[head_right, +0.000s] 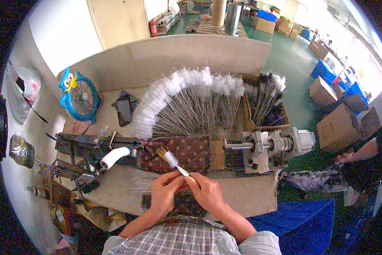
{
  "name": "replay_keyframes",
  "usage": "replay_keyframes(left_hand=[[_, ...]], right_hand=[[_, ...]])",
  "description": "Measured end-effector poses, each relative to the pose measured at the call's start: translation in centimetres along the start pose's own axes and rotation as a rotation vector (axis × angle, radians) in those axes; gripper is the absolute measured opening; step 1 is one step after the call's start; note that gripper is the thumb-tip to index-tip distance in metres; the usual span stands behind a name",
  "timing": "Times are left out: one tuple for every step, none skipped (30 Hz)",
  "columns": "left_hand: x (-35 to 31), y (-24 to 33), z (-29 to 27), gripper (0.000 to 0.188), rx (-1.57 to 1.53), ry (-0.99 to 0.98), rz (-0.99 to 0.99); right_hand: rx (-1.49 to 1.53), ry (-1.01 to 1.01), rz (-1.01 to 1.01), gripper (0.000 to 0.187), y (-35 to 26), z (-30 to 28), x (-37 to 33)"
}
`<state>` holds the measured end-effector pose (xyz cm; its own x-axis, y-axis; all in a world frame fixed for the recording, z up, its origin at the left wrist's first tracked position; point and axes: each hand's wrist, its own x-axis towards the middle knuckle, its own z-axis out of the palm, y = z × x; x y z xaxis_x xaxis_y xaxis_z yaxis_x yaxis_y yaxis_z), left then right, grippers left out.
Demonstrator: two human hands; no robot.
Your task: Assembling and trimming synthetic-bristle brushes using a specialized workshop machine.
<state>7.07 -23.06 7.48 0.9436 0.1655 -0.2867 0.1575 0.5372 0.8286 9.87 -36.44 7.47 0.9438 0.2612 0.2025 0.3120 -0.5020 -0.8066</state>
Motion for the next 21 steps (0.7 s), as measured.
replay_keyframes(left_hand=[[-0.06, 0.08, 0.04, 0.024, 0.000, 0.000, 0.000], [-0.12, 0.18, 0.08, 0.024, 0.007, 0.001, 0.002], [-0.11, 0.22, 0.10, 0.024, 0.014, 0.002, 0.002], [-0.09, 0.21, 0.10, 0.024, 0.014, 0.002, 0.002], [-0.07, 0.20, 0.09, 0.024, 0.013, 0.007, 0.005], [-0.08, 0.19, 0.08, 0.024, 0.012, 0.011, 0.008], [-0.09, 0.20, 0.07, 0.024, 0.012, 0.011, 0.008], [-0.11, 0.24, 0.06, 0.024, 0.009, 0.012, 0.008], [-0.14, 0.26, 0.04, 0.023, 0.007, 0.015, 0.008], [-0.17, 0.34, 0.08, 0.023, 0.007, 0.015, 0.008], [-0.19, 0.45, 0.16, 0.023, 0.010, 0.028, -0.005], [-0.22, 0.51, 0.21, 0.023, 0.013, 0.041, -0.018], [-0.21, 0.46, 0.19, 0.023, 0.013, 0.041, -0.018], [-0.18, 0.37, 0.14, 0.023, 0.011, 0.038, -0.013], [-0.18, 0.32, 0.12, 0.023, 0.008, 0.036, -0.007], [-0.18, 0.31, 0.10, 0.023, 0.009, 0.036, -0.007], [-0.18, 0.31, 0.07, 0.023, 0.013, 0.036, -0.006], [-0.16, 0.29, 0.04, 0.023, 0.017, 0.035, -0.006], [-0.15, 0.31, 0.02, 0.023, 0.017, 0.035, -0.006], [-0.16, 0.34, 0.00, 0.023, 0.007, 0.027, 0.006], [-0.17, 0.36, -0.02, 0.023, -0.004, 0.019, 0.017]], right_hand=[[0.010, -0.014, 0.011, 0.026, -0.10, -0.05, 0.02], [0.010, -0.014, 0.011, 0.026, -0.17, -0.08, 0.02], [0.009, -0.017, 0.012, 0.026, -0.19, -0.10, 0.05], [0.007, -0.019, 0.013, 0.026, -0.20, -0.10, 0.08], [0.007, -0.019, 0.013, 0.026, -0.18, -0.08, 0.09], [0.012, -0.018, 0.011, 0.026, -0.16, -0.05, 0.07], [0.017, -0.017, 0.009, 0.026, -0.15, -0.03, 0.06], [0.017, -0.017, 0.009, 0.026, -0.18, -0.05, 0.07], [0.017, -0.023, 0.011, 0.026, -0.20, -0.07, 0.08], [0.017, -0.029, 0.012, 0.026, -0.20, -0.08, 0.08], [0.017, -0.029, 0.012, 0.026, -0.14, -0.04, 0.08], [0.019, -0.035, 0.019, 0.026, -0.06, 0.00, 0.05], [0.022, -0.040, 0.026, 0.026, 0.00, 0.03, 0.04], [0.022, -0.040, 0.026, 0.026, 0.02, 0.04, 0.05], [0.037, -0.036, 0.027, 0.026, 0.01, 0.04, 0.05], [0.052, -0.033, 0.028, 0.027, 0.00, 0.03, 0.05], [0.052, -0.032, 0.028, 0.027, 0.00, 0.03, 0.02], [0.038, -0.027, 0.022, 0.027, 0.05, 0.05, 0.00], [0.024, -0.021, 0.016, 0.027, 0.08, 0.06, -0.01], [0.025, -0.021, 0.016, 0.027, 0.07, 0.05, -0.01], [0.009, -0.020, 0.011, 0.027, 0.03, 0.03, -0.04]])
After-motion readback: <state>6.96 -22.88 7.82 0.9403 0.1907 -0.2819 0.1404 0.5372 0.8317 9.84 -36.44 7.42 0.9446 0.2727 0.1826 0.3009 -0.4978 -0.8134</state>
